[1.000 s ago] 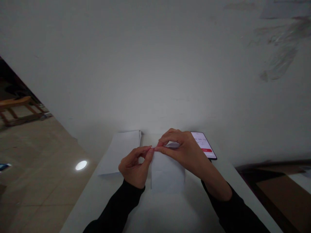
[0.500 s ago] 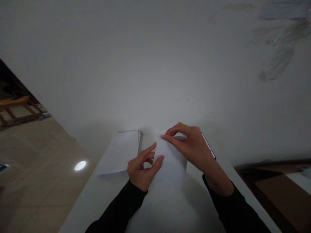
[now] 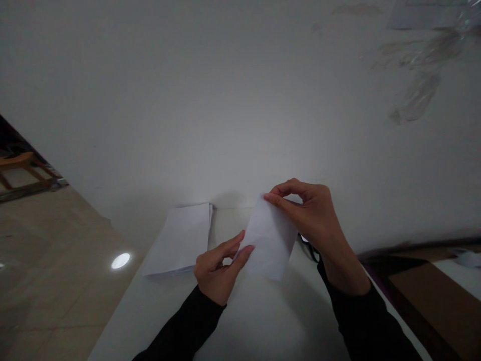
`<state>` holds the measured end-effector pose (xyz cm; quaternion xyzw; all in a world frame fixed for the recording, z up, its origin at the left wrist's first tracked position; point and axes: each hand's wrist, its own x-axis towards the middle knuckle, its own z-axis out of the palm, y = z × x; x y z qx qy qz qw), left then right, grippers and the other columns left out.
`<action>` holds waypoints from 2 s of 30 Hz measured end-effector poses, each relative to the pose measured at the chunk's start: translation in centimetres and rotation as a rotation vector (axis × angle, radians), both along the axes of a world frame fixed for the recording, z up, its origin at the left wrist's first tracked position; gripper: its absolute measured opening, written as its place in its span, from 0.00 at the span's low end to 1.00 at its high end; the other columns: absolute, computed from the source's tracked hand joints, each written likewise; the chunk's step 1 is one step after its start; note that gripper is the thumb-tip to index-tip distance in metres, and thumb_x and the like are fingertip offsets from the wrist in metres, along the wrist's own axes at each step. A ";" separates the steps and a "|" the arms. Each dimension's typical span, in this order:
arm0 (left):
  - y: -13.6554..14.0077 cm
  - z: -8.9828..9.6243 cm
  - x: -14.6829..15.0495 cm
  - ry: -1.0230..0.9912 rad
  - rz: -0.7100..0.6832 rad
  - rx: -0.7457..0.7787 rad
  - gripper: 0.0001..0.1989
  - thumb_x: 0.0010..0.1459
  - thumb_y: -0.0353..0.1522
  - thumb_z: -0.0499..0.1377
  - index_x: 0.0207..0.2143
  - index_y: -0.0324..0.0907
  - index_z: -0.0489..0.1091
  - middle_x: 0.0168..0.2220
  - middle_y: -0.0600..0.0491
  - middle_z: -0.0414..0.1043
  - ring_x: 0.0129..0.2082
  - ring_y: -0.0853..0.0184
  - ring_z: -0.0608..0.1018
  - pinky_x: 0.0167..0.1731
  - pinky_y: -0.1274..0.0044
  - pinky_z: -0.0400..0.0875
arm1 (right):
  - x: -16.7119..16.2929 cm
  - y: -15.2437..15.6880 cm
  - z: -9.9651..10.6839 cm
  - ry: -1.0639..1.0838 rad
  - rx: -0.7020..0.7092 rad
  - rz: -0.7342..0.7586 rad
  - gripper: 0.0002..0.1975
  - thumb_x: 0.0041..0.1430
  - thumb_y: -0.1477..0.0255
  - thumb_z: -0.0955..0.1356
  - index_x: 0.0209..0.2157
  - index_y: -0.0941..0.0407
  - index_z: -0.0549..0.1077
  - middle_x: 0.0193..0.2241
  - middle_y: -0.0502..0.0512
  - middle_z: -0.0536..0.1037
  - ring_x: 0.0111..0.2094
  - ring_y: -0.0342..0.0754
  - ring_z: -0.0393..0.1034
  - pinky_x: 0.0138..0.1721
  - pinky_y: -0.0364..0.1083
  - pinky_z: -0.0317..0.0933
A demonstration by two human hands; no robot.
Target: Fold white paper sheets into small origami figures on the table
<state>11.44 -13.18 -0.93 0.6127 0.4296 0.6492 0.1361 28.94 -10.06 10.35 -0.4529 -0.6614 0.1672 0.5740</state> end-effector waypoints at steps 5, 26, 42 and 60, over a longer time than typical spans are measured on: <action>0.0 0.0 0.0 -0.006 -0.001 -0.014 0.15 0.47 0.31 0.68 0.40 0.47 0.78 0.26 0.57 0.79 0.18 0.74 0.75 0.20 0.82 0.74 | 0.2 0.2 -0.2 -0.009 0.006 0.002 0.06 0.50 0.68 0.73 0.25 0.56 0.77 0.25 0.50 0.78 0.29 0.45 0.70 0.31 0.43 0.64; 2.6 3.4 2.1 0.112 -0.462 -0.422 0.17 0.64 0.42 0.49 0.34 0.39 0.68 0.26 0.56 0.66 0.26 0.71 0.68 0.25 0.80 0.61 | -0.8 0.6 -1.1 -0.176 0.147 -0.064 0.02 0.54 0.73 0.71 0.28 0.55 0.77 0.27 0.51 0.78 0.31 0.46 0.71 0.35 0.46 0.64; 3.2 3.4 3.0 0.365 -0.093 -0.189 0.17 0.67 0.37 0.43 0.30 0.41 0.64 0.19 0.58 0.60 0.18 0.71 0.66 0.22 0.77 0.56 | -1.6 0.6 -1.3 -0.309 0.156 -0.050 0.05 0.58 0.72 0.69 0.28 0.54 0.74 0.28 0.53 0.77 0.35 0.49 0.69 0.39 0.49 0.62; 4.1 -2.1 -0.4 0.695 0.307 0.053 0.24 0.68 0.38 0.40 0.37 0.36 0.72 0.17 0.49 0.73 0.14 0.67 0.73 0.17 0.78 0.62 | -3.0 -0.6 -11.8 0.631 -0.505 0.209 0.19 0.53 0.54 0.69 0.25 0.57 0.73 0.19 0.48 0.72 0.20 0.44 0.64 0.23 0.43 0.57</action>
